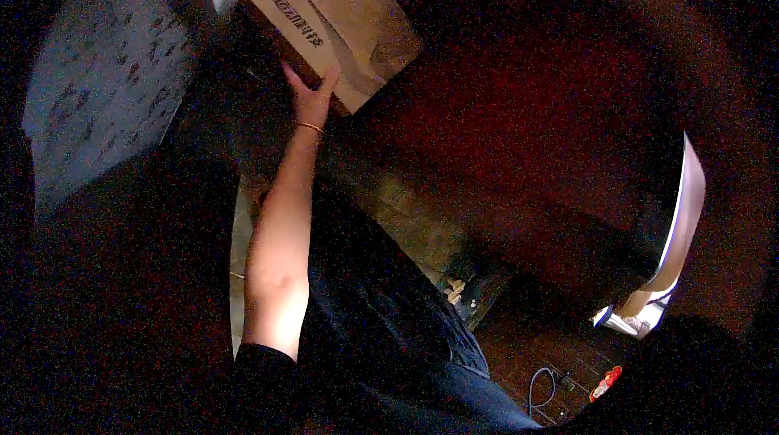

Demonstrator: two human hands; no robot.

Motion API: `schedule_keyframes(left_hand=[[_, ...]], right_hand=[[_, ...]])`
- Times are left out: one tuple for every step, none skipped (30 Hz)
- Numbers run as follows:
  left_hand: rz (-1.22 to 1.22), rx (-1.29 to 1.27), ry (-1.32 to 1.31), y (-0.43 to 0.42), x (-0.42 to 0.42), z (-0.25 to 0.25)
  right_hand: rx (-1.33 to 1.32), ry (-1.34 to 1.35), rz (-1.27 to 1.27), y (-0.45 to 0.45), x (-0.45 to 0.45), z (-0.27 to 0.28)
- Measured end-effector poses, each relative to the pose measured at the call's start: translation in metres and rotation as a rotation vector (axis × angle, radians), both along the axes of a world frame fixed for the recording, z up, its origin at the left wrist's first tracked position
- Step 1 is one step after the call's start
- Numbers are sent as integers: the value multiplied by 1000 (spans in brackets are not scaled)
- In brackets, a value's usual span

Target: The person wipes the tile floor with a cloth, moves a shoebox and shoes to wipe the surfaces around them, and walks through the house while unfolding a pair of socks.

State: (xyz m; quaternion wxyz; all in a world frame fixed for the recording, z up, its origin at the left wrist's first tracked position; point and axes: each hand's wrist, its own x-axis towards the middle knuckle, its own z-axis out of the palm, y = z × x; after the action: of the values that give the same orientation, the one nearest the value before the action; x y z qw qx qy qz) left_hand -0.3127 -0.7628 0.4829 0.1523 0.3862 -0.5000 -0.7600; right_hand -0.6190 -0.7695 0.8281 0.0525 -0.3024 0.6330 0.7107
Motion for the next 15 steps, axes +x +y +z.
schedule_keyframes(left_hand=[[11,-59,10,1,2,8],[23,-120,25,0,5,15],[39,-178,44,1,6,20],[-1,-182,56,2,8,24],[-37,-189,68,1,9,25],[-68,-205,80,-3,12,27],[-94,-181,119,-7,17,29],[-119,-161,163,-10,20,29],[-141,-143,205,-13,23,29],[-151,-160,220,-13,27,25],[-164,-176,232,-14,30,21],[-189,-141,202,-18,33,26],[-193,-144,200,-21,34,29],[-200,-143,198,-21,35,29],[-209,-139,195,-21,34,29]], right_hand=[[9,-17,-44,5,2,-10],[30,-32,-85,12,5,-14],[34,-46,-123,19,9,-23],[43,-62,-149,25,12,-34],[48,-79,-172,29,15,-48],[37,-95,-195,34,18,-63],[10,-110,-212,38,20,-82],[-23,-116,-230,42,22,-100],[-72,-118,-243,46,24,-123],[-199,-39,-259,48,22,-154],[-163,-97,-275,34,44,-162],[-214,-106,-228,44,40,-190],[-173,-49,-149,57,35,-220],[-99,-27,-85,70,29,-244],[74,-11,39,85,24,-264]])
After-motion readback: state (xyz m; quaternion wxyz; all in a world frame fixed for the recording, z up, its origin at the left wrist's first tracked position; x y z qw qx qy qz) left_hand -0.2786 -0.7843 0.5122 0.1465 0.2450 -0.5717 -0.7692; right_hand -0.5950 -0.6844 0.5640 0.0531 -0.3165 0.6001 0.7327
